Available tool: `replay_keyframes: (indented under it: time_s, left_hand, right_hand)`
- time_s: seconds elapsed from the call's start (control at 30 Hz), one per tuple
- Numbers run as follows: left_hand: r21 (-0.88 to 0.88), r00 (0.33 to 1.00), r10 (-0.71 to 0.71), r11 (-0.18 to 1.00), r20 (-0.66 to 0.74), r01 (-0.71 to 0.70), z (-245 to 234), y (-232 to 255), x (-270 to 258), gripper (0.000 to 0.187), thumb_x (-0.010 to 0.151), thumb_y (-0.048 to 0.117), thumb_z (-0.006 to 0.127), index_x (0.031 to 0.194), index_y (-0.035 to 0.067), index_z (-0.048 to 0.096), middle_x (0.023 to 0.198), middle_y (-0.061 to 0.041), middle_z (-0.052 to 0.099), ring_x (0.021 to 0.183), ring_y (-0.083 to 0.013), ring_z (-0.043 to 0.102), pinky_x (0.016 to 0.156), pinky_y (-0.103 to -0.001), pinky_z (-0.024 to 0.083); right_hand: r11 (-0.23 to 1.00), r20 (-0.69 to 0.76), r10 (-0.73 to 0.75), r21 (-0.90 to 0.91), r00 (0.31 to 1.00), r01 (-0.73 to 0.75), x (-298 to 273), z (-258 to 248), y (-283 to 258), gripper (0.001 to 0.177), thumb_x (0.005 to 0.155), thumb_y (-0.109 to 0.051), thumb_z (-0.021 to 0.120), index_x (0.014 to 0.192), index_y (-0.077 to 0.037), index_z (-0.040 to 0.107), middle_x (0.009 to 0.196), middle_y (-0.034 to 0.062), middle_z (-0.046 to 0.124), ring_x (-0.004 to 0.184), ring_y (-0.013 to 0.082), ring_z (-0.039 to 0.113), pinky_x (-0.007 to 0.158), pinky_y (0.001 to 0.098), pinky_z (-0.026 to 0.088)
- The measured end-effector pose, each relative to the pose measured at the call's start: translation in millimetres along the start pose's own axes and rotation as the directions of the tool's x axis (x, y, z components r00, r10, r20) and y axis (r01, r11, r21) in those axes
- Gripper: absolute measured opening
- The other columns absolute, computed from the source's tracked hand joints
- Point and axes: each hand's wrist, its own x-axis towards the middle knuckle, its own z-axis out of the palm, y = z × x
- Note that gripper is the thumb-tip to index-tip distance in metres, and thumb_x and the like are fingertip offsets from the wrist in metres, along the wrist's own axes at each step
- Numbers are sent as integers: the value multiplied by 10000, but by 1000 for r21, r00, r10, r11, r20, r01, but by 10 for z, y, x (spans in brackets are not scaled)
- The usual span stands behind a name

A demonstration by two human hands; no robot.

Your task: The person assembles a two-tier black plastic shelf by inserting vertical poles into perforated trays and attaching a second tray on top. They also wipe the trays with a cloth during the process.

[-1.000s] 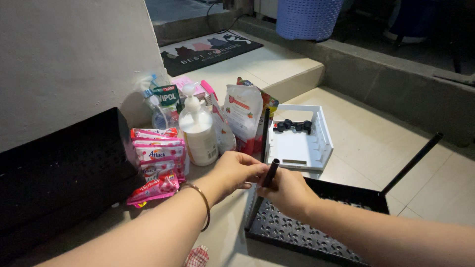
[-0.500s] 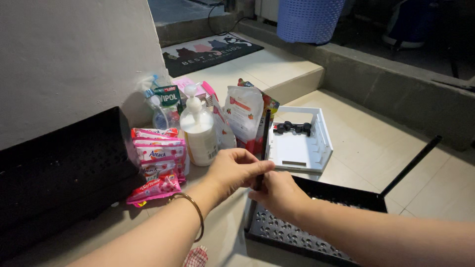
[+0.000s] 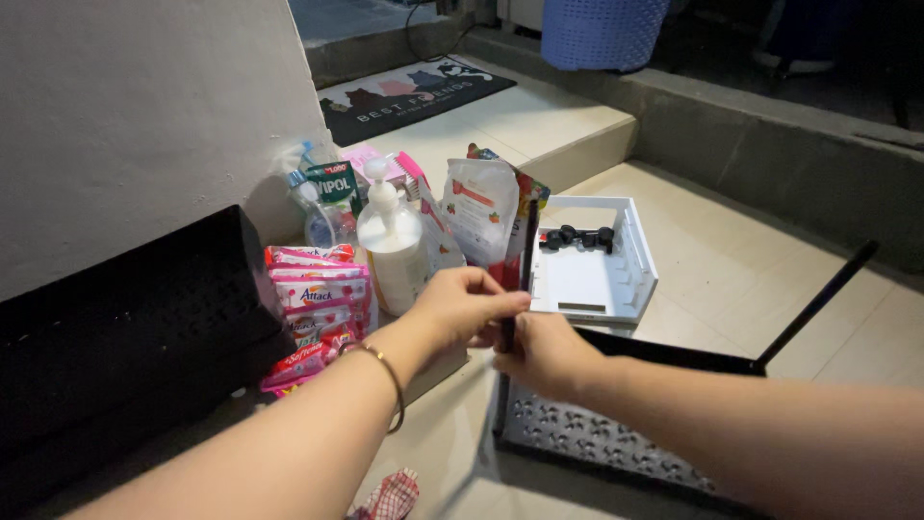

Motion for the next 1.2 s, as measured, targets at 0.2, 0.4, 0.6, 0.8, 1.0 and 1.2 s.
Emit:
replay_keyframes:
  time_s: [0.2, 0.4, 0.6, 0.8, 1.0, 1.2]
  left_hand:
    - [229, 997, 53, 973, -58, -39, 331, 178, 189, 309, 752, 309, 867, 863, 56, 729, 772, -67, 745, 613, -118, 680, 521, -276, 555]
    - [335, 997, 76, 940, -18, -65, 561, 279, 393, 365, 714, 327, 897, 830, 36, 711, 735, -86, 736, 592, -141, 675, 550, -291, 589]
    - [199, 995, 45, 978, 91, -63, 401, 70, 421, 295, 762, 244, 877, 786, 25, 681, 697, -80, 703, 548, -135, 652, 504, -280, 554]
    - [76, 993, 82, 993, 87, -88, 392, -8, 373, 248, 777, 223, 861, 785, 49, 684, 707, -63, 720, 551, -134, 651, 478, -270, 487]
    - [383, 989, 135, 918, -66, -100, 484, 214, 154, 251, 759, 282, 868, 777, 53, 769, 749, -56, 775, 635, -117, 697, 586, -282, 569]
    - [631, 928, 326, 762, -181, -144, 567, 421, -86, 288, 697, 302, 900, 787, 59, 776, 801, -98, 795, 703, -160, 768, 714, -310, 618]
  right_hand:
    - [989, 64, 93, -125, 994, -84, 27, -338, 334, 236, 823, -242, 764, 972, -72, 695, 872, 121, 745, 845, 253, 739, 779, 379, 579]
    - [980, 14, 199, -4, 980, -199, -119, -441, 419, 274, 822, -235, 777, 1011, -66, 675, 875, 102, 755, 838, 231, 744, 767, 364, 578]
    - [970, -63, 228, 103, 972, -221, -186, -301, 202, 260, 818, -225, 778, 991, -60, 676, 853, 91, 752, 813, 221, 739, 762, 357, 570]
    - [912, 13, 396, 110, 918, -395, -190, -276, 142, 241, 861, -245, 746, 991, -64, 657, 819, 124, 735, 750, 245, 731, 703, 379, 583]
    - [952, -7, 272, 144, 962, -269, -143, -256, 207, 288, 760, -183, 835, 961, -60, 670, 844, 76, 742, 795, 185, 721, 753, 340, 568]
    - [969, -86, 174, 191, 981, -155, -136, -336, 323, 232, 794, -150, 815, 963, -41, 699, 856, 66, 757, 812, 179, 730, 758, 336, 581]
